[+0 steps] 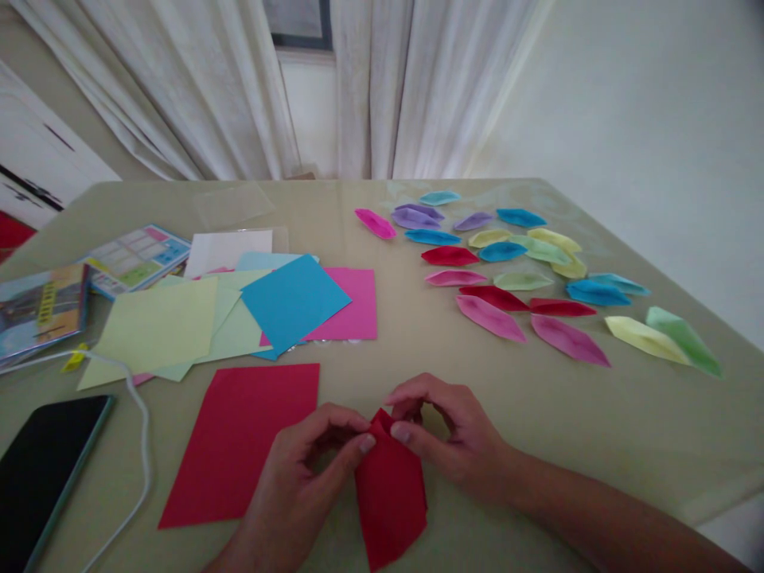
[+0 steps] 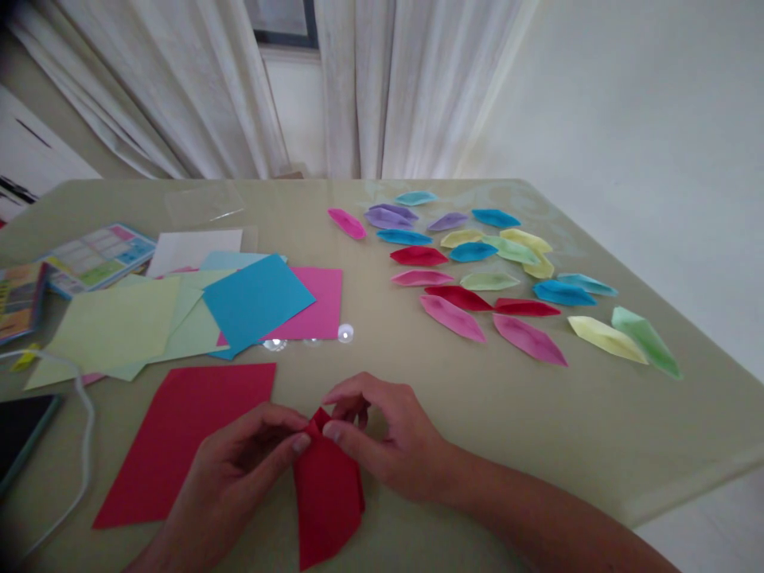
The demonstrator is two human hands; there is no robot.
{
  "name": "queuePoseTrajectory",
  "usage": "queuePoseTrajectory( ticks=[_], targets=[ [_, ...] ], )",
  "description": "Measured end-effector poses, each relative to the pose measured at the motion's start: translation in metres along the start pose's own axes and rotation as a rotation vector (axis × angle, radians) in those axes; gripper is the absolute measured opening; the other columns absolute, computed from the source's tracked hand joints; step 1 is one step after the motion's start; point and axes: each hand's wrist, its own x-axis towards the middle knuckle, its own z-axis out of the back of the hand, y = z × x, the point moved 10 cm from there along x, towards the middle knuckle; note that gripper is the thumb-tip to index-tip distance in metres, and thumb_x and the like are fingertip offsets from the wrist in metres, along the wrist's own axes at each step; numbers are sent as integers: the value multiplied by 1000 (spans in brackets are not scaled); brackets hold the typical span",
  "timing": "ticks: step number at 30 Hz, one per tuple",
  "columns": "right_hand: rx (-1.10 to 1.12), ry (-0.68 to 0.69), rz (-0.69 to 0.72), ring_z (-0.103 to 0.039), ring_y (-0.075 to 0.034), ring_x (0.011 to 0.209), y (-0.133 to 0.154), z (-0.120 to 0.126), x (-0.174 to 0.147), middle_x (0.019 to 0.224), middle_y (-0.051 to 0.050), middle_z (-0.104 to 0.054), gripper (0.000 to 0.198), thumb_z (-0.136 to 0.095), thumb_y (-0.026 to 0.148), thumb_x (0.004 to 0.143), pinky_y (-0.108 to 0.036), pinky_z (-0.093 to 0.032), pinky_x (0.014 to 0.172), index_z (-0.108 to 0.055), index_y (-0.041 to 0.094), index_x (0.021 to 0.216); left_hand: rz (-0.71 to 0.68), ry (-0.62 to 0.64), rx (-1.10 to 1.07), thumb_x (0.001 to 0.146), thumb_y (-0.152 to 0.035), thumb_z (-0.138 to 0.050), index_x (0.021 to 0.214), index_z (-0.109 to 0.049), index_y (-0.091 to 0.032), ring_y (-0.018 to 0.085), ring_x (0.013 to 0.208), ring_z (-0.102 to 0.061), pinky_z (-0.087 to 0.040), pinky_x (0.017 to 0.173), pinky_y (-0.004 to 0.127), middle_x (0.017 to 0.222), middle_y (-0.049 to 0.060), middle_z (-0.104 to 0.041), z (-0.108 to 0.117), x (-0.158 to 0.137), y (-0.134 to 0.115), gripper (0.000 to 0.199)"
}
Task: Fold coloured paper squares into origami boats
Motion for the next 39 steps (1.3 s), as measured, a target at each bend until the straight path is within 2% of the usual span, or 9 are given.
queuePoseTrajectory(
  ticks=[3,6,12,22,27,34,39],
  targets=[
    [-14,9,-65,-72,-13,77,-6,-2,1,90,-4,-79,14,-72,22,97,-22,-57,72,-75,18,110,-6,15,7,91,-27,-76,90,-79,-25,14,76,-76,-61,69,16,83,-1,-79,-1,-1,1,4],
    [-13,28,-56,-72,-13,78,-7,-5,1,91,-4,-80,11,-72,19,96,-22,-57,73,-77,18,106,11,52,-18,92,-26,-75,91,-77,-25,13,78,-74,-60,70,17,83,-2,-77,-4,-3,7,2],
    [17,32,-28,-73,-13,81,-6,-8,-2,96,-4,-79,17,-72,14,96,-21,-57,77,-77,20,111,-26,70,-38,95,-22,-71,92,-74,-25,15,89,-73,-59,80,20,93,0,-74,-6,-5,8,5],
    [19,32,-50,-71,-12,80,-8,-6,-2,95,-3,-78,15,-75,18,95,-21,-57,77,-75,20,110,-16,-2,-20,92,-29,-76,89,-75,-26,13,78,-74,-59,70,15,83,-2,-76,-3,-4,5,4],
    [39,49,-56,-73,-13,83,-9,-9,-4,97,-4,-79,26,-83,24,91,-22,-57,78,-74,20,115,-22,-2,-13,90,-26,-78,88,-76,-25,13,74,-74,-59,68,16,80,-3,-76,-3,-6,4,3],
    [4,38,-37,-72,-13,80,-7,-10,-5,93,-4,-79,16,-77,20,95,-21,-57,76,-75,19,111,-53,-23,59,87,-26,-81,80,-76,-23,12,68,-70,-56,63,15,74,-2,-73,-2,-5,-2,9],
    [-15,32,-29,-71,-12,78,-5,-8,-5,92,-3,-78,13,-74,17,95,-20,-57,76,-75,20,108,10,36,44,88,-32,-81,95,-80,-26,15,78,-77,-61,71,18,86,-1,-79,-3,-6,10,9]
  ],
)
